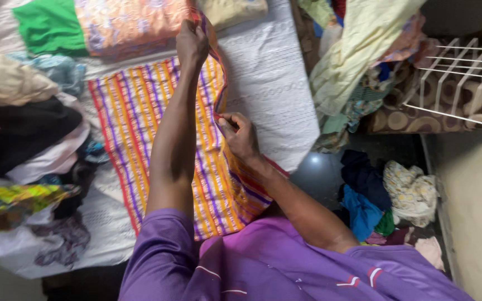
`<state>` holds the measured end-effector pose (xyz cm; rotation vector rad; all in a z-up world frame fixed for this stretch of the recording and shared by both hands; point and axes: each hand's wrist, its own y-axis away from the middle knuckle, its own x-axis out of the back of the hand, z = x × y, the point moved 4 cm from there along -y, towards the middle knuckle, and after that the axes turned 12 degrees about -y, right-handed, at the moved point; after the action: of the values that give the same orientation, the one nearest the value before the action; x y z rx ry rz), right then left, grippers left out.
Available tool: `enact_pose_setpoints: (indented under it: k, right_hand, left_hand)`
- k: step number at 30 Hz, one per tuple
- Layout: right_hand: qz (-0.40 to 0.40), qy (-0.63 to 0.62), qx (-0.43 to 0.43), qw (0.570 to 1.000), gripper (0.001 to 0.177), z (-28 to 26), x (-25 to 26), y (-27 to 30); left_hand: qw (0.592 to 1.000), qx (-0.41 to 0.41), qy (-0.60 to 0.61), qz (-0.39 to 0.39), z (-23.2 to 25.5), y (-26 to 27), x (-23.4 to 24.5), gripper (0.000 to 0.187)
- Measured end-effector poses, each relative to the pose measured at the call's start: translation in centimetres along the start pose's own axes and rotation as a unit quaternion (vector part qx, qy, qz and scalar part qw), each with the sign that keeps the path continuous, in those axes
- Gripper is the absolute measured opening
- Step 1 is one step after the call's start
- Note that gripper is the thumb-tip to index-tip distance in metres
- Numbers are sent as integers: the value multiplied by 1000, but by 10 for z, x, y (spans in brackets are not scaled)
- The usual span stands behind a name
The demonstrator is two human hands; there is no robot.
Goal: The person picks up a striped garment from a pile on the bed, spreads it out flat, and folds it by hand into a neat rectangular shape.
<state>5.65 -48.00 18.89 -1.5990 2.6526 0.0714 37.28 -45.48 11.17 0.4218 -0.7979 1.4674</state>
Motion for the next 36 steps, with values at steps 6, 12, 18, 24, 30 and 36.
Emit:
enact_pose_setpoints:
  k: [6,12,18,24,30,36]
  right_hand:
    - [-77,7,-20,997,25,-14,-72,21]
    - [-91,34,-46,994,25,3,-128,38]
    - [-91,68,-19,993,24,23,-169,55]
    - [-85,100,-28,991,26,35,-205,71]
    - [-60,124,-7,990,26,51,-248,86]
    - [-62,168,64,982,22,79,-285,91]
  left_hand:
    - [997,52,49,22,-84,-14,84,22]
    - [973,102,192,-80,-154,-11,122,33]
    - [966,62,240,-75,-193,-13,137,41]
    - [955,10,288,-69,-222,-20,154,36]
    - [973,14,228,-31,-256,-24,175,31]
    - [970,85,214,-82,-313,-33,183,25]
